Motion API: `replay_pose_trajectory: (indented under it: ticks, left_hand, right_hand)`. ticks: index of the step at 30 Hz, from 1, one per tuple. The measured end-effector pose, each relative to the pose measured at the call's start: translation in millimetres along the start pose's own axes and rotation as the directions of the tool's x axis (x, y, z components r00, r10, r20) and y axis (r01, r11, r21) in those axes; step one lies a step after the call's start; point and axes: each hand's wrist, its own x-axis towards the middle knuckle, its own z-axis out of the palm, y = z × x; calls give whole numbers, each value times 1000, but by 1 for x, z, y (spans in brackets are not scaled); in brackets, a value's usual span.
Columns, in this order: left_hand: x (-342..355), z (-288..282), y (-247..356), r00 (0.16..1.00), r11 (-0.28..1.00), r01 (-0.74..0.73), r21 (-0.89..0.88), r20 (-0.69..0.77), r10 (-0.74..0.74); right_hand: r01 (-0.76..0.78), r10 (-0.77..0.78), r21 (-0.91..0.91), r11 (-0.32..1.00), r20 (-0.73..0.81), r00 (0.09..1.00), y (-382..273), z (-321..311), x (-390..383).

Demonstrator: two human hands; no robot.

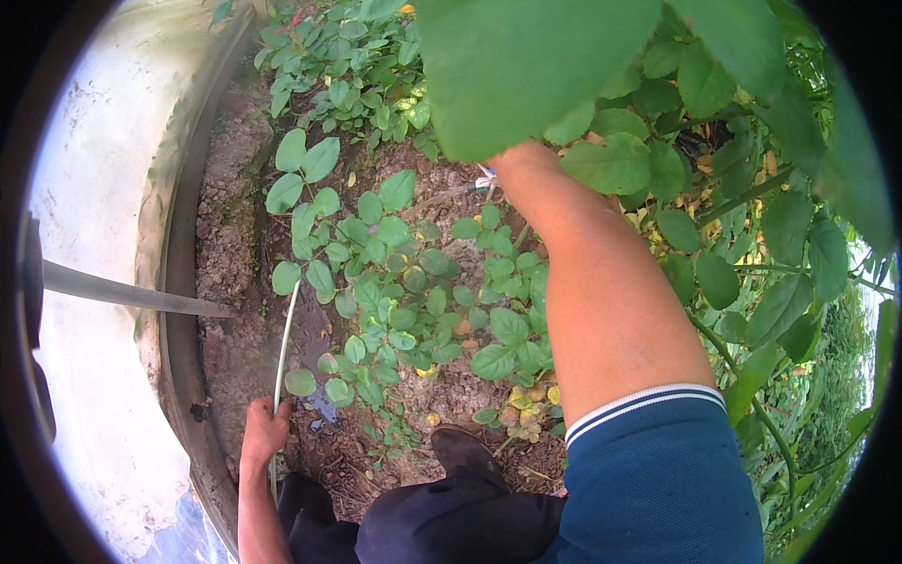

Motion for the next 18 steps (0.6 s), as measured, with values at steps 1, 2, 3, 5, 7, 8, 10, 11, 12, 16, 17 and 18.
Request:
replay_pose_trajectory:
  ticks: [1, 2, 3, 5, 7, 8, 10, 11, 12, 16, 17, 18]
  left_hand:
    - [0, 0, 1, 1000, 1000, 1, 1, 0, -1]
    - [0, 0, 2, 1000, 1000, 2, 3, 0, -2]
    - [0, 0, 2, 1000, 1000, 10, 21, -5, -10]
    - [-1, -1, 3, 1000, 1000, -3, 1, 2, 3]
    - [-1, -1, 3, 1000, 1000, -9, 4, 0, 9]
    - [0, 0, 3, 1000, 1000, -13, 9, -2, 13]
    - [0, 1, 2, 1000, 1000, -19, 17, -5, 19]
    - [1, 1, 2, 1000, 1000, -23, 19, -7, 23]
    - [1, 2, 1, 1000, 999, -23, 25, -11, 24]
    - [2, 3, 1, 1000, 1000, -21, -2, -6, 21]
    - [2, 2, 1, 1000, 1000, -21, -2, -9, 21]
    - [2, 2, 1, 1000, 1000, -10, 4, -11, 10]
  right_hand:
    - [-6, 6, 5, 1000, 15, 1000, 0, 0, 0]
    - [-11, 11, 10, 1000, 31, 999, 0, 0, 0]
    - [-17, 16, 15, 1000, 46, 999, 0, 0, 0]
    - [-14, 13, 20, 1000, 52, 999, -1, -1, 0]
    - [-15, 14, 23, 1000, 52, 999, -2, -2, -1]
    - [-15, 14, 22, 1000, 50, 999, -2, -2, -2]
    - [-15, 14, 24, 1000, 52, 999, -2, -2, -3]
    - [-16, 15, 25, 1000, 50, 999, -3, -2, -4]
    - [-17, 16, 25, 1000, 50, 999, -3, -3, -4]
    - [-18, 16, 29, 999, 47, 999, -4, -2, -4]
    - [-18, 17, 28, 999, 45, 999, -4, -2, -4]
    - [-20, 19, 28, 999, 45, 999, -4, -2, -5]
